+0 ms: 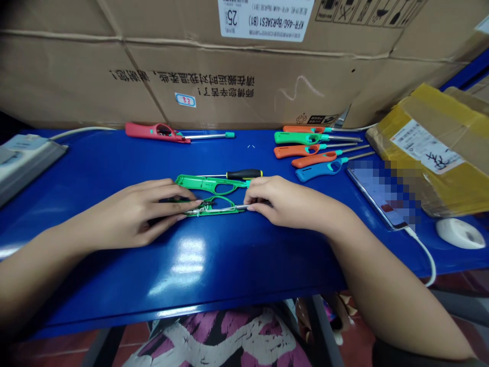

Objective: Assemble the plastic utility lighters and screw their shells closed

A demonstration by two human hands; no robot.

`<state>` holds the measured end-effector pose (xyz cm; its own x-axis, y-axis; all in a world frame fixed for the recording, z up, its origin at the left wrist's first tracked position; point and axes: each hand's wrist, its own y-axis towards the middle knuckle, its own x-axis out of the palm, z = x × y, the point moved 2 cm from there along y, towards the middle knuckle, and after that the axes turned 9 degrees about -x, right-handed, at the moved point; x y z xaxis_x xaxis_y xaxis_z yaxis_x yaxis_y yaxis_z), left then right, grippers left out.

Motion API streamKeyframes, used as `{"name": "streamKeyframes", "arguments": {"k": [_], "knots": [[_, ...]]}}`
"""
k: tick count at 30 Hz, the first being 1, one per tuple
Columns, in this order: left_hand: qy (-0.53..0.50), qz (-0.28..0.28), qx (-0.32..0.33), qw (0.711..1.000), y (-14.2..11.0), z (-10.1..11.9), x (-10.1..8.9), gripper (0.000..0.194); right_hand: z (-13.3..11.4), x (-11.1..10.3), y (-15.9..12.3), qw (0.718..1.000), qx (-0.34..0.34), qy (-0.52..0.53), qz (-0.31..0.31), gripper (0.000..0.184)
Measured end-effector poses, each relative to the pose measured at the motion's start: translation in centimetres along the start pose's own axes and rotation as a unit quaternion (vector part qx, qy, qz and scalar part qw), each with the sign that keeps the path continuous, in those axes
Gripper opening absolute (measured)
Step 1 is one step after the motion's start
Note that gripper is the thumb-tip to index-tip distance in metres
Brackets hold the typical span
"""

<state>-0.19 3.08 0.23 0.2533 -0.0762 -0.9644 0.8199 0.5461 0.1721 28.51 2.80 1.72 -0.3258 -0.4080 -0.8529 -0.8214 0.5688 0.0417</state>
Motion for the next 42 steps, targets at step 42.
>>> {"name": "streamKeyframes", "arguments": {"k": [42], "knots": [[-0.016, -0.003, 0.001, 1.0, 0.0, -0.2, -0.2, 0.033, -0.2, 1.2, 0.5, 0.989, 0.029, -0.142, 0.007, 0.01]]}}
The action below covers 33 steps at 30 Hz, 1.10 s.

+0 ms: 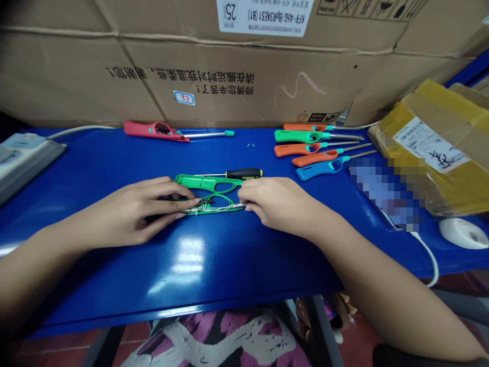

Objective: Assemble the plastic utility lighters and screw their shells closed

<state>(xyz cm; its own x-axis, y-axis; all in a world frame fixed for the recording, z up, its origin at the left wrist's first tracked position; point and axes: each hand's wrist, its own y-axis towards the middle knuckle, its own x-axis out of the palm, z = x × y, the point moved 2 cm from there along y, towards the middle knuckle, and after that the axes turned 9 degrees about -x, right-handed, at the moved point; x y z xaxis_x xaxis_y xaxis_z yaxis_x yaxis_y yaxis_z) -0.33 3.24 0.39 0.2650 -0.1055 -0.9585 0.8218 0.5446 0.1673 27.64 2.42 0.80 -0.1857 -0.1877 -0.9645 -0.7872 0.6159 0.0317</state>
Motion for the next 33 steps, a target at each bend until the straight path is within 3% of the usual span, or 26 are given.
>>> {"name": "streamKeyframes", "arguments": {"k": [7, 11, 21, 24, 28, 33], "knots": [[0.0, -0.003, -0.003, 1.0, 0.0, -0.1, 0.0, 0.033, -0.2, -0.3, -0.1, 0.999, -0.022, -0.023, 0.0, 0.01], [-0.015, -0.007, -0.013, 1.0, 0.0, 0.0, 0.1, 0.032, -0.3, -0.1, 0.1, 0.999, -0.01, 0.007, 0.036, 0.018], [-0.062, 0.012, -0.015, 0.998, 0.2, 0.3, 0.9, 0.031, 0.4, 1.1, 1.0, 0.975, 0.074, 0.202, 0.055, 0.013], [-0.073, 0.011, -0.013, 0.997, 0.3, 0.3, 0.8, 0.032, 0.3, 1.2, 1.1, 0.979, 0.09, 0.176, 0.048, 0.014], [-0.051, 0.006, -0.006, 0.999, 0.2, 0.3, 0.6, 0.033, 0.0, 1.0, 1.0, 0.99, 0.06, 0.123, 0.045, 0.014], [-0.001, 0.01, -0.015, 1.0, 0.0, 0.4, 0.5, 0.037, -0.5, 0.6, 0.8, 0.986, 0.043, 0.126, 0.1, 0.004]]}}
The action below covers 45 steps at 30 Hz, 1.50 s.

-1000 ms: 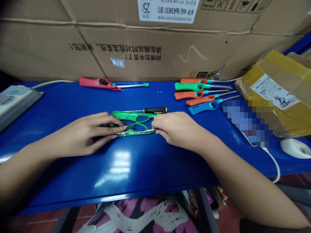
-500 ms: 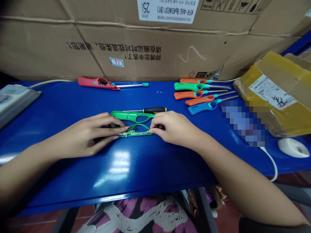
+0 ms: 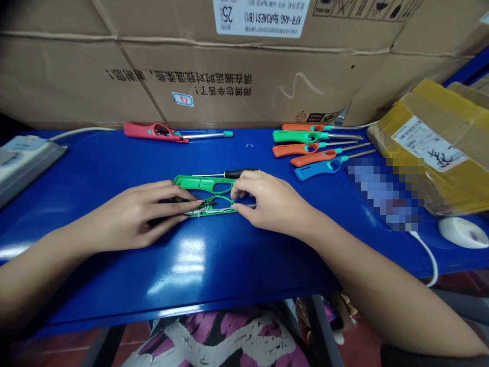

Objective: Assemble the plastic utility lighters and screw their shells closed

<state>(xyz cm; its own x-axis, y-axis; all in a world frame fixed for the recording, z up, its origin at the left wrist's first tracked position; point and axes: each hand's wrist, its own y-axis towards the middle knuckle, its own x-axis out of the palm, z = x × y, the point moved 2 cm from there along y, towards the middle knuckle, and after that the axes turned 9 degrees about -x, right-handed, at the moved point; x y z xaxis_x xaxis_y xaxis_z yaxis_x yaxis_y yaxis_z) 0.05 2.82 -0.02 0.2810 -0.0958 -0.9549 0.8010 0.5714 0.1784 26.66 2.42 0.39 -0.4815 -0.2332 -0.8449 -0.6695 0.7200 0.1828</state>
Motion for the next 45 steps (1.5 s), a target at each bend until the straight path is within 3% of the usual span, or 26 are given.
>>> {"name": "streamKeyframes", "arguments": {"k": [8, 15, 29, 45], "knots": [[0.063, 0.043, -0.022, 0.997, 0.5, 2.1, 0.7, 0.037, -0.4, 1.7, 0.4, 0.996, -0.088, 0.019, 0.015, 0.01], [0.035, 0.066, -0.027, 0.997, 1.0, 2.5, 2.1, 0.032, 0.0, 2.3, 0.4, 0.995, -0.094, 0.043, 0.014, 0.008], [-0.024, 0.087, -0.043, 0.995, 0.8, 2.6, 2.2, 0.026, -0.1, 2.3, 0.4, 0.994, -0.075, 0.078, -0.012, 0.012], [0.161, 0.063, 0.018, 0.985, 0.5, 3.6, 1.8, 0.029, -0.1, 1.5, 0.6, 0.985, -0.037, 0.164, -0.032, 0.01]]}}
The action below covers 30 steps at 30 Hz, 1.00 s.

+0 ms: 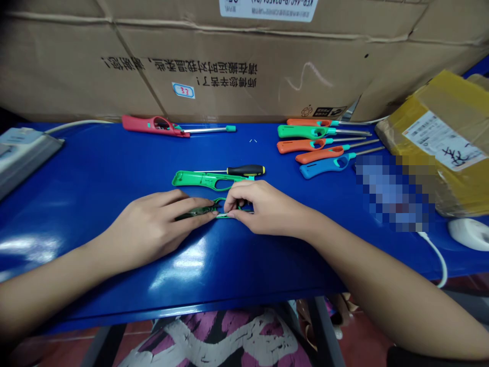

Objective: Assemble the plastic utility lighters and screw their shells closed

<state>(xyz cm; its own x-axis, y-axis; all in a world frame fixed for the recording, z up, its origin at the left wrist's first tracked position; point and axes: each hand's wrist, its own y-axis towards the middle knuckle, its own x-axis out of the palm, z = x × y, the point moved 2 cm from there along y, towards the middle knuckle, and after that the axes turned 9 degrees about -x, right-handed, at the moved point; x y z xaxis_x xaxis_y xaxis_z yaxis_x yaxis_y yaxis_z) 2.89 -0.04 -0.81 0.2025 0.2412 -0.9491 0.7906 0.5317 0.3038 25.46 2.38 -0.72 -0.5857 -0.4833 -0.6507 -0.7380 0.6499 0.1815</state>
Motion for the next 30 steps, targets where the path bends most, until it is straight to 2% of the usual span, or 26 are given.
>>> {"name": "streamKeyframes", "arguments": {"k": [4, 12, 20, 26, 30], "knots": [[0.043, 0.008, 0.013, 0.999, -0.2, 0.5, -0.3, 0.03, 0.1, 0.1, 0.0, 1.0, 0.006, 0.014, 0.002, 0.008], [0.036, -0.011, -0.005, 0.999, -0.5, 1.3, -0.7, 0.032, 0.1, 0.0, 0.0, 1.0, -0.004, 0.021, -0.019, 0.009], [-0.053, -0.039, -0.035, 0.997, -0.3, 0.7, -0.3, 0.035, 0.1, 0.2, -0.1, 0.999, 0.013, 0.019, -0.032, 0.008], [-0.151, -0.022, -0.061, 0.986, 0.0, 0.3, -0.1, 0.026, -0.1, 0.0, -0.1, 0.999, 0.017, 0.009, -0.035, 0.01], [-0.207, -0.013, -0.099, 0.973, 0.3, 0.4, 0.4, 0.022, -0.3, -0.5, -0.3, 0.998, 0.01, 0.015, -0.057, 0.014]]}}
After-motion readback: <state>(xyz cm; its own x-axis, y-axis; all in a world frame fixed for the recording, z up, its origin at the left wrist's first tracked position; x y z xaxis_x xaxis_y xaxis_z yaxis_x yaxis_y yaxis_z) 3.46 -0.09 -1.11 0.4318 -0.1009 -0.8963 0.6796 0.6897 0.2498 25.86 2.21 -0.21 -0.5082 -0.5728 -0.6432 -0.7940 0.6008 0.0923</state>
